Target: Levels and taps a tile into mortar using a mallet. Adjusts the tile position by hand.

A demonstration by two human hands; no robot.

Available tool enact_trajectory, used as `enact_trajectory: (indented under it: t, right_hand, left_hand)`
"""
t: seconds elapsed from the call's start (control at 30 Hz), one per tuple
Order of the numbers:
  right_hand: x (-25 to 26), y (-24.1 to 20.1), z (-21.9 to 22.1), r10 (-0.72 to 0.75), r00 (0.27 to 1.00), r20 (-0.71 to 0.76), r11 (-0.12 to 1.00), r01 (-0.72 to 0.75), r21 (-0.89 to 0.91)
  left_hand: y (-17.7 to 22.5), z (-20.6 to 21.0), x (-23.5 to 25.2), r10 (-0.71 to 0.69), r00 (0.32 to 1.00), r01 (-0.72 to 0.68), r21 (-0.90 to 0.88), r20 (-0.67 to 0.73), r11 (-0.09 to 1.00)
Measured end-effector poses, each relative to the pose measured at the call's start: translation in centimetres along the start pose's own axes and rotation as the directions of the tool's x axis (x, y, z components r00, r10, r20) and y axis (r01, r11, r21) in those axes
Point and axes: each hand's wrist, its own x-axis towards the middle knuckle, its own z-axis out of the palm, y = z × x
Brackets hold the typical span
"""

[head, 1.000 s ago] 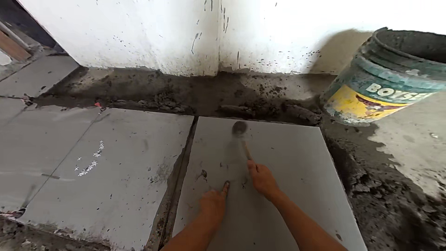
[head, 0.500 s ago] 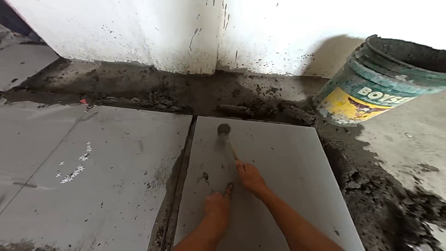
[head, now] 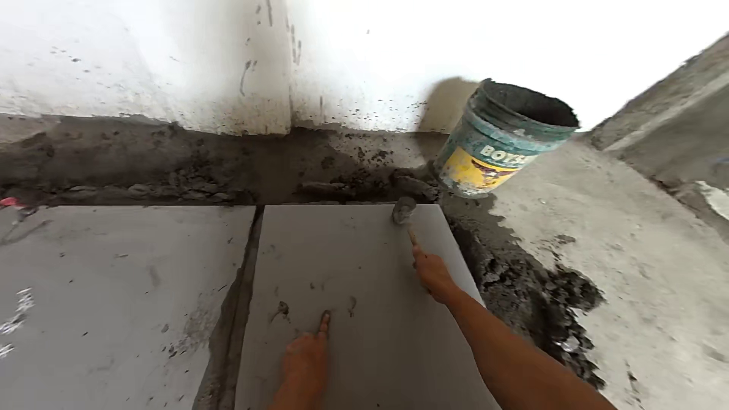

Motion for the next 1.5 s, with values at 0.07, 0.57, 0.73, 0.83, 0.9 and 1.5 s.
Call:
enact_trajectory:
  t: [0.07, 0.57, 0.73, 0.83, 0.9, 1.5]
  right_hand:
    - [0.8, 0.7, -1.7, 0.026, 0.997, -0.077, 0.994, -0.018, 0.105]
    - [-2.9, 8.5, -8.6, -0.020, 0.990, -0.139, 0.978, -0.010, -0.211]
    - [-5.8, 11.4, -10.1, -0.034, 0.994, -0.108, 0.990, 0.019, -0.137]
    - [-8.1, 15.2, -12.0, -0.045, 0.999, 0.013, 0.974, 0.047, -0.223]
    - [-9.8, 17.3, -14.3, 0.005, 0.993, 0.120, 0.954, 0.031, -0.298]
    - [-24.7, 32.9, -20.1, -0.004, 0.872, 0.489, 0.786, 0.305, -0.538]
  left_hand:
    - [0.1, -0.2, 0.0, 0.000, 1.000, 0.000, 0.021, 0.003, 1.000]
    - [-0.1, 0.6, 0.7, -0.054, 0.999, 0.051, 0.153, 0.010, 0.987]
    - [0.2, 0.3, 0.4, -0.020, 1.000, 0.025, 0.221, -0.024, 0.975]
    - [0.0, 0.3, 0.7, -0.065, 0.998, 0.062, 0.246, 0.002, 0.967]
    - [-0.1, 0.3, 0.6, -0.056, 0.998, 0.046, 0.248, 0.032, 0.968]
    - [-0.5, 0.5, 0.7, -0.055, 0.998, 0.048, 0.375, 0.008, 0.926]
